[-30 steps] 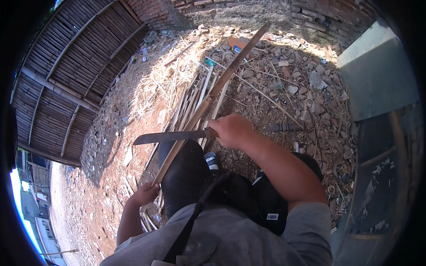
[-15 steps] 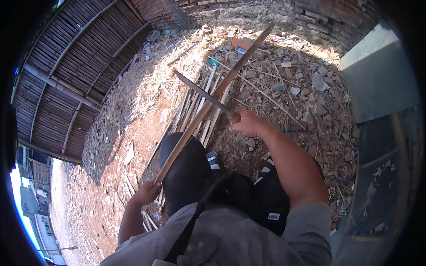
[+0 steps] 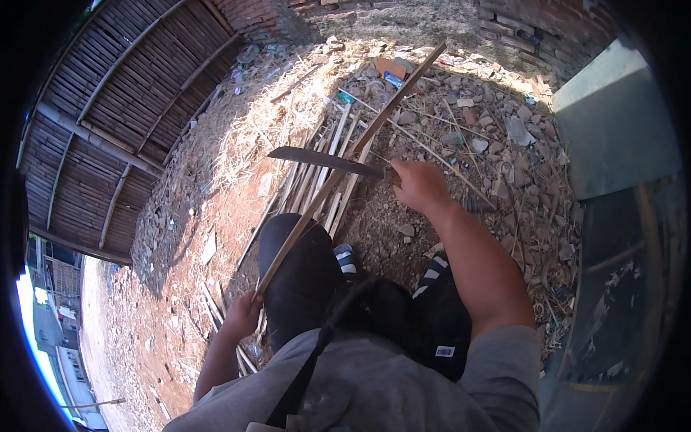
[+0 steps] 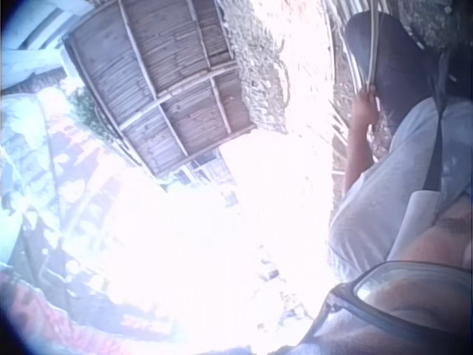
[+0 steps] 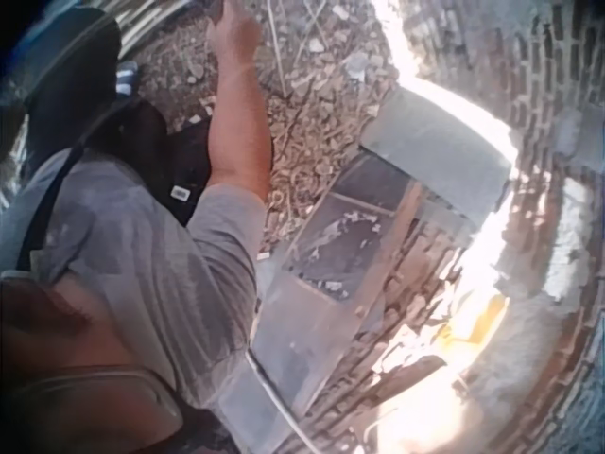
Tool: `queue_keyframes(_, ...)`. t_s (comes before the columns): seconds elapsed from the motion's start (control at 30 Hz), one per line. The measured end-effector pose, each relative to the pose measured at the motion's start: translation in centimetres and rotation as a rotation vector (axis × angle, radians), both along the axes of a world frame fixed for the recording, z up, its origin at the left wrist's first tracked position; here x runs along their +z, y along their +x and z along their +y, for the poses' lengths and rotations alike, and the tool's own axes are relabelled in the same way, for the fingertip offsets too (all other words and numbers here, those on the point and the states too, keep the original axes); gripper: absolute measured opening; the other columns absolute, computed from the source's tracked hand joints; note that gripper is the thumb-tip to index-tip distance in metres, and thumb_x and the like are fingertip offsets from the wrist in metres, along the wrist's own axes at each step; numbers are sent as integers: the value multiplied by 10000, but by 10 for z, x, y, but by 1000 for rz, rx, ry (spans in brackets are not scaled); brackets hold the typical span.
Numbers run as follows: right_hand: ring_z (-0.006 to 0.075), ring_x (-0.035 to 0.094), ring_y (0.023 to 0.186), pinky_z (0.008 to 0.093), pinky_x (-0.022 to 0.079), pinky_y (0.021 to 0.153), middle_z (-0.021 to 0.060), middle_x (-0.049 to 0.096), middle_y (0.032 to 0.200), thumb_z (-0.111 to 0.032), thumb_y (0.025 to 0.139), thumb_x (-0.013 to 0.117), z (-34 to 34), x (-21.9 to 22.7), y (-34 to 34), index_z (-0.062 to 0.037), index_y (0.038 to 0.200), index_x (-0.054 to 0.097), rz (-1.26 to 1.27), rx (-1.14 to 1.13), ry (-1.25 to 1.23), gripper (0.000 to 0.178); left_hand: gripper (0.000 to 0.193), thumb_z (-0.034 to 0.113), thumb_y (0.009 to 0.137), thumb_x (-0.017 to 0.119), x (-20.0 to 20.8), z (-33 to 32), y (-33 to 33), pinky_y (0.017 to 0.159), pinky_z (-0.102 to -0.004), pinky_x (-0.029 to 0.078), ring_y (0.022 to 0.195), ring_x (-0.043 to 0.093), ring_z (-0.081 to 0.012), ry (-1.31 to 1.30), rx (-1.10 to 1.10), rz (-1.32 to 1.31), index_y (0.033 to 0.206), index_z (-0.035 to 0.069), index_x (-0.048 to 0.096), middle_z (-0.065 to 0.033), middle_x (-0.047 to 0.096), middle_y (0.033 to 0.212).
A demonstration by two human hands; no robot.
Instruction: The person sits on the ground and uses a machete to split a long bamboo pole into thin strips. They hold the pole with their left hand and repeatedly strike it with the machete in their right hand to separate the fibers.
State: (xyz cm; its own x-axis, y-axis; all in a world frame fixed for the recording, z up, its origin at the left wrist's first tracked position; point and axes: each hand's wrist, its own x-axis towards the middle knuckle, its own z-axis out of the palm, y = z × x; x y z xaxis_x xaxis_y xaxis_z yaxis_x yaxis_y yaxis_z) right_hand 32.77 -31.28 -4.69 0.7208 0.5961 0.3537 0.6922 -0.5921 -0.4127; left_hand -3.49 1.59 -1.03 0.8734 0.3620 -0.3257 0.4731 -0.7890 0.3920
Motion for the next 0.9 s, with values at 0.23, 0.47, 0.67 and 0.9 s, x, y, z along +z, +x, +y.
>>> queue_keyframes(0.23,364,666,777,505,521,708,88,641,779,-190,735,761,21,7,-21,-101,951,585,-127,189,42,292,358,318,1049,511,8,7,6,659,-431,473,675,605,-284,-154,-7,35,930,-7,606,-168,628,724)
queue_keyframes(0.47,379,665,781,520,516,690,112,644,777,-153,763,740,9,-3,-5,-102,963,583,-99,51,-21,259,420,370,1060,502,2,21,2,659,-395,463,690,543,-187,-274,82,123,938,-10,633,-96,600,709)
queue_keyframes(0.67,375,674,791,516,530,695,106,662,810,-150,793,724,14,2,-9,-101,988,597,66,-62,-49,239,441,388,1061,494,19,18,11,709,-406,475,718,550,-195,-218,33,165,959,-20,629,-116,611,731)
queue_keyframes(0.9,353,673,758,527,521,689,89,630,773,-169,751,746,30,9,-27,-118,958,598,-315,267,-73,260,424,376,1057,497,9,14,7,693,-423,475,696,559,-215,-229,69,153,960,-17,624,-143,609,720)
